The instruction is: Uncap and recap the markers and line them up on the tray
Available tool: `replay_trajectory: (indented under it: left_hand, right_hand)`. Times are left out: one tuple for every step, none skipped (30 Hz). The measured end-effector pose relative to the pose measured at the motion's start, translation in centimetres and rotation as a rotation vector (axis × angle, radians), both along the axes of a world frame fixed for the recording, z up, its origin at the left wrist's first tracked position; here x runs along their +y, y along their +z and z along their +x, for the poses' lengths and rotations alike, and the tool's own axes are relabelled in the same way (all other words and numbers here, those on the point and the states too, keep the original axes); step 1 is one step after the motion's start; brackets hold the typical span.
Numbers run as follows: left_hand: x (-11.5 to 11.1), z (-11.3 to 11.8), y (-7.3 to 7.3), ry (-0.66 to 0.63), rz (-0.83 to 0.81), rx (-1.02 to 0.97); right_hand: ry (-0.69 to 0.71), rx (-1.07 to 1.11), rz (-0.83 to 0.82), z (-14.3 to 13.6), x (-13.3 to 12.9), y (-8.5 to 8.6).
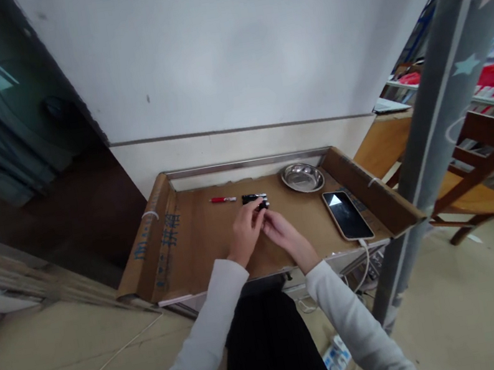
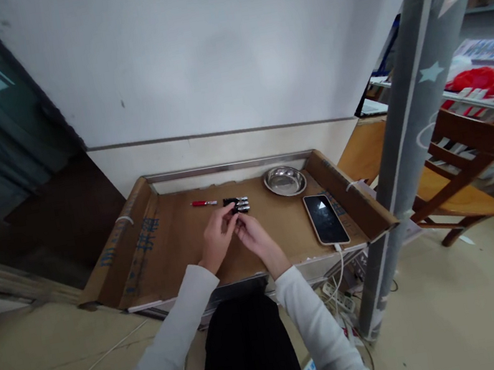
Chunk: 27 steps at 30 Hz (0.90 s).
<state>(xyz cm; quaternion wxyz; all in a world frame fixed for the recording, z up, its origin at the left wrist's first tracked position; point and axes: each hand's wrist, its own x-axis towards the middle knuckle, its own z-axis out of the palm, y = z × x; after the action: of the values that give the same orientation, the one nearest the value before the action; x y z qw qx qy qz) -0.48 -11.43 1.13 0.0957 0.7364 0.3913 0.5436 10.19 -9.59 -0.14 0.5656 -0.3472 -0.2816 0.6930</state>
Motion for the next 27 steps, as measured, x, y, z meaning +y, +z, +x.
replay_trajectory:
  left_hand:
    - [0.0,0.1,-0.1,-0.020,0.019,0.045]
    - [-0.1,0.2,-0.1,-0.038,0.023,0.078]
    - [0.0,0.1,-0.1,-0.045,0.015,0.085]
    - [0.1,-0.1,0.0,-0.038,-0.007,0.059]
    - [0.4,-0.3,0.1,-0.025,-0.041,-0.001]
    - [0.7,-0.6,0.2,-0.011,-0.083,-0.091]
    - [1.1,-0.9,0.4,0.002,-0.128,-0.205]
    - [1.6,-1.2,0.6,0.007,-0.176,-0.334]
    - [2.2,-1.5,0.8,0.003,-0.221,-0.467]
    - [2.7,-1.9,1.0,-0.011,-0.271,-0.591]
    - [3.2,-2.3,1.1,-0.032,-0.329,-0.704]
    - [3.7,-2.7,1.1,-0.063,-0.396,-0.803]
    - [4.0,-3.2,1.1,-0.101,-0.476,-0.884]
    - [4.3,-3.6,1.0,-0.134,-0.553,-0.951]
    - [4.4,-4.0,0.7,-0.162,-0.619,-1.001]
    - [4.5,-4.3,0.4,-0.178,-0.667,-1.035]
    - [4.4,-4.5,0.0,-0.184,-0.694,-1.049]
    - [4.3,-4.6,-0.5,-0.188,-0.708,-1.033]
    - [4.2,-4.5,-1.0,-0.197,-0.718,-0.980]
    - [4.0,-4.3,-1.5,-0.211,-0.727,-0.888]
    - [3.8,-4.0,-2.0,-0.222,-0.727,-0.765]
    - [3.7,-3.7,-2.3,-0.228,-0.714,-0.621]
    - [3.6,-3.3,-2.7,-0.226,-0.686,-0.472]
    - [3.6,-2.9,-2.9,-0.212,-0.637,-0.328]
    - [3.6,-2.6,-3.0,-0.189,-0.572,-0.195]
    - [3.6,-2.4,-3.0,-0.162,-0.499,-0.077]
    - [3.7,-2.2,-2.9,-0.134,-0.426,0.026]
  right_hand:
    - [-0.003,0.028,-0.038,0.0,0.0,-0.2]
    - [0.002,0.051,-0.069,0.0,0.0,-0.4]
    - [0.018,0.073,-0.095,0.1,0.0,-0.5]
    - [0.041,0.098,-0.114,0.3,-0.1,-0.5]
    - [0.074,0.124,-0.127,0.6,-0.2,-0.4]
    - [0.108,0.154,-0.136,0.9,-0.3,-0.3]
    - [0.128,0.181,-0.139,1.3,-0.4,-0.1]
    - [0.161,0.195,-0.147,1.8,-0.4,0.2]
    - [0.186,0.201,-0.147,2.2,-0.5,0.4]
    - [0.202,0.198,-0.144,2.7,-0.5,0.6]
    - [0.215,0.189,-0.140,3.1,-0.5,0.7]
    - [0.211,0.177,-0.134,3.5,-0.4,0.8]
    - [0.193,0.166,-0.124,3.9,-0.4,0.8]
    - [0.169,0.157,-0.113,4.3,-0.3,0.7]
    - [0.139,0.148,-0.103,4.6,-0.3,0.6]
    - [0.105,0.141,-0.094,4.9,-0.2,0.5]
    - [0.072,0.134,-0.088,5.1,-0.1,0.4]
    - [0.044,0.126,-0.087,5.3,0.0,0.3]
    - [0.018,0.117,-0.092,5.4,0.1,0.2]
    - [-0.013,0.110,-0.093,5.5,0.2,0.1]
    - [-0.047,0.105,-0.090,5.6,0.3,0.1]
    - [-0.079,0.104,-0.081,5.5,0.5,0.0]
    - [-0.106,0.107,-0.070,5.5,0.6,0.0]
    - [-0.130,0.115,-0.058,5.4,0.7,0.0]
    - [-0.146,0.126,-0.045,5.3,0.7,0.1]
    - [-0.155,0.137,-0.032,5.1,0.8,0.1]
    - [-0.156,0.146,-0.020,5.0,0.8,0.2]
